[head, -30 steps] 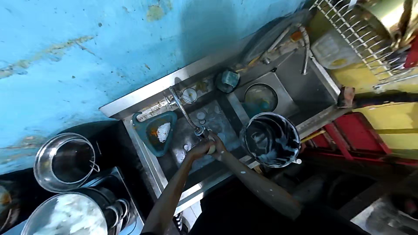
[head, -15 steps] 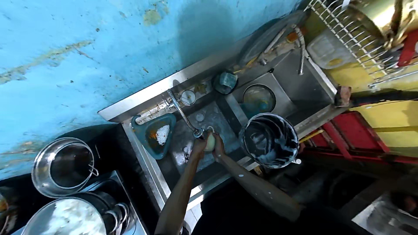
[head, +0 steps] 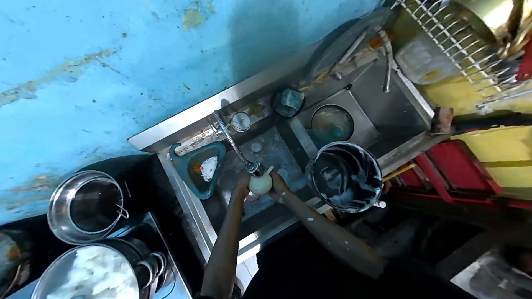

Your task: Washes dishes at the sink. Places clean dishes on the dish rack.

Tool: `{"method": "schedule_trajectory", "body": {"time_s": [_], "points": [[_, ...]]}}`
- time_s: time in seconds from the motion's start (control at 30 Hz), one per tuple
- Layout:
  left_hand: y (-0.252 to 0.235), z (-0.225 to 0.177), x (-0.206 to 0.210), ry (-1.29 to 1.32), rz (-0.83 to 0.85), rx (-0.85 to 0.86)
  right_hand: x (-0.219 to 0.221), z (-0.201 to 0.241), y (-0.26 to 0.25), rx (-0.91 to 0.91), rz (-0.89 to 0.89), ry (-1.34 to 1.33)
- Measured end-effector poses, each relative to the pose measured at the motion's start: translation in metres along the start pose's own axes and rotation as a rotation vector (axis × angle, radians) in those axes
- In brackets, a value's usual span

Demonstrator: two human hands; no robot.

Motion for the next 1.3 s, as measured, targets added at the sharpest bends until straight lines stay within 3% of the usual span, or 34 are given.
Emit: {"method": "schedule_trajectory", "body": {"time_s": [0.13,0.3,0.43,0.47,0.6,0.63,0.67,0.77,0.83,0.87,0.97,1.03,1.13,1.23,1.3], "points": [[-0.019,0.014,0.009,0.159,-0.263,0.168,0.021,0.019,0.0,0.002,0.036,-0.033],[0.008,0.035,0.047,-0.127,-0.391,0.371,0.021,0.034,0.0,-0.131,-0.097,0.399],[0.004,0.051,0.045,-0.443,-0.363,0.575,0.013,0.024,-0.003,-0.158,-0.109,0.463],[0.001,0.049,0.04,-0.399,-0.295,0.512,0.012,0.022,-0.002,-0.179,-0.111,0.506],[-0.011,0.04,0.031,0.072,-0.016,-0.014,0.011,0.022,0.005,-0.258,-0.101,0.709],[-0.012,0.042,0.031,0.08,-0.004,-0.046,0.011,0.022,0.004,-0.259,-0.111,0.722],[-0.008,0.039,0.031,-0.008,-0.005,0.003,0.011,0.026,0.003,-0.248,-0.113,0.731],[0.0,0.04,0.029,-0.332,-0.113,0.409,0.01,0.036,0.005,-0.183,-0.024,0.771],[-0.006,0.048,0.024,-0.374,-0.139,0.58,0.009,0.032,0.008,-0.145,0.015,0.754],[-0.009,0.048,0.024,-0.329,-0.122,0.564,0.01,0.03,0.009,-0.15,0.009,0.747],[-0.008,0.043,0.021,-0.112,0.019,0.128,0.015,0.026,0.015,-0.206,0.006,0.921],[-0.006,0.044,0.023,-0.025,0.064,-0.025,0.011,0.024,0.017,-0.214,0.035,1.105],[-0.003,0.041,0.024,0.035,0.003,0.107,0.02,0.027,0.029,-0.172,0.131,1.361],[0.0,0.042,0.027,0.218,-0.044,0.157,0.03,0.025,0.035,-0.241,0.194,1.398],[0.001,0.043,0.023,0.27,0.01,0.162,0.035,0.031,0.037,-0.227,0.234,1.434]]}}
Point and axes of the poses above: each hand's wrist, its own y-axis away from the middle knuckle, its own x-axis out of the palm, z = x × y, the point moved 2 cm from there along -y, towards the middle knuckle, and after that the axes turned 1 degree about x, right-handed, at the moved point
